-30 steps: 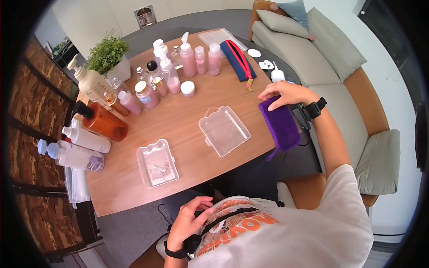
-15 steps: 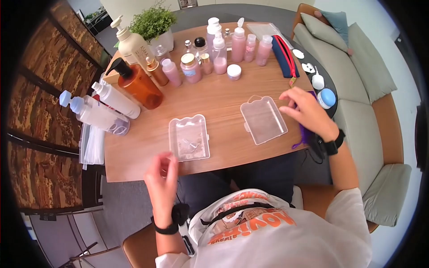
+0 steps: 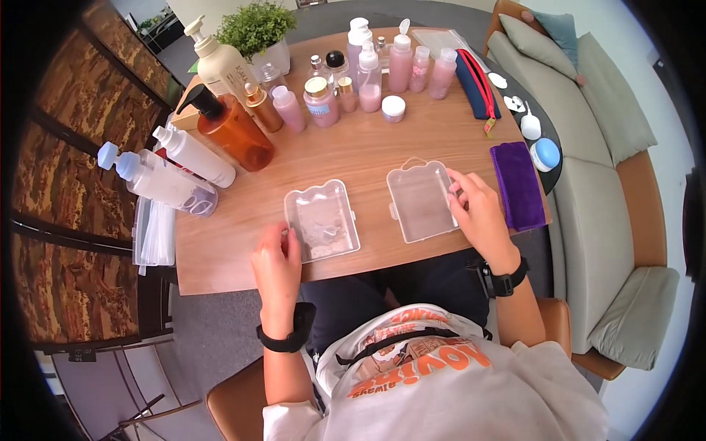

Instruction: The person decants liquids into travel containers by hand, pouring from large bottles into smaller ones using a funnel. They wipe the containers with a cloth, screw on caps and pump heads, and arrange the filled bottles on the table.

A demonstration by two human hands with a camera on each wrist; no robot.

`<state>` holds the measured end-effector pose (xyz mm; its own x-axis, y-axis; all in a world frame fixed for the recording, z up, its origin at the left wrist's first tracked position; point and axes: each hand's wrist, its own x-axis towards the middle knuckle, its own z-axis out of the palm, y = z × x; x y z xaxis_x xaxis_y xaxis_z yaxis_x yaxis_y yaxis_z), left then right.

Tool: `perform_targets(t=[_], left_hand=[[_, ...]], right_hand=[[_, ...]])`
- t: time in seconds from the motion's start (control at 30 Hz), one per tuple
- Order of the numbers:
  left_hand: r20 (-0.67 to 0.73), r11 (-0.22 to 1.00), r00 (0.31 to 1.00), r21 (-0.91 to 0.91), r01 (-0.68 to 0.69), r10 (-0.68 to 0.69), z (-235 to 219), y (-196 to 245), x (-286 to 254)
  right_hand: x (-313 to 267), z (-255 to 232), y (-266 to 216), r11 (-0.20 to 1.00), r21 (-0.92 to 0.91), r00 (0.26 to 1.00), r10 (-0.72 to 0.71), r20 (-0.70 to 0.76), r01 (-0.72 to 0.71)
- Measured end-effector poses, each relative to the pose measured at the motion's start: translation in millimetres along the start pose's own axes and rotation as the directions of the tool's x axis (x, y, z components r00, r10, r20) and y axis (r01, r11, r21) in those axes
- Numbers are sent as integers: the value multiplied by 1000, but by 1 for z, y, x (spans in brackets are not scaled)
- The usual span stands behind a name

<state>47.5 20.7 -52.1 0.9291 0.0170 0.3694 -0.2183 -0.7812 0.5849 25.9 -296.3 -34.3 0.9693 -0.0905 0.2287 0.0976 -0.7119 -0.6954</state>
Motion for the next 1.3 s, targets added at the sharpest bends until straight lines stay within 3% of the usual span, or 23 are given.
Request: perform_targets(t=[0.17,0.67,1.1,1.27,1.3], left_hand=[[60,996,995,5,85,-85,-6,13,-9],[94,999,995,40,12,-16,-6,24,-21],[54,999,998,35,-42,40,-5,21,-23],[70,997,996,64,43,-48,-18,14,-14],[4,996,1000,88,3,-3,-22,10,-9]], right_hand=[[-12,9,-12,998,-62,1000,-30,3,30],[-30,20,-33,987,-142,996,-69,60,77],[-29,26,-33,981,-164,994,-94,53,102],[-28,13,-39,974,-203,989,-80,123,104],[-28,8,-40,972,-211,987,-69,146,100]])
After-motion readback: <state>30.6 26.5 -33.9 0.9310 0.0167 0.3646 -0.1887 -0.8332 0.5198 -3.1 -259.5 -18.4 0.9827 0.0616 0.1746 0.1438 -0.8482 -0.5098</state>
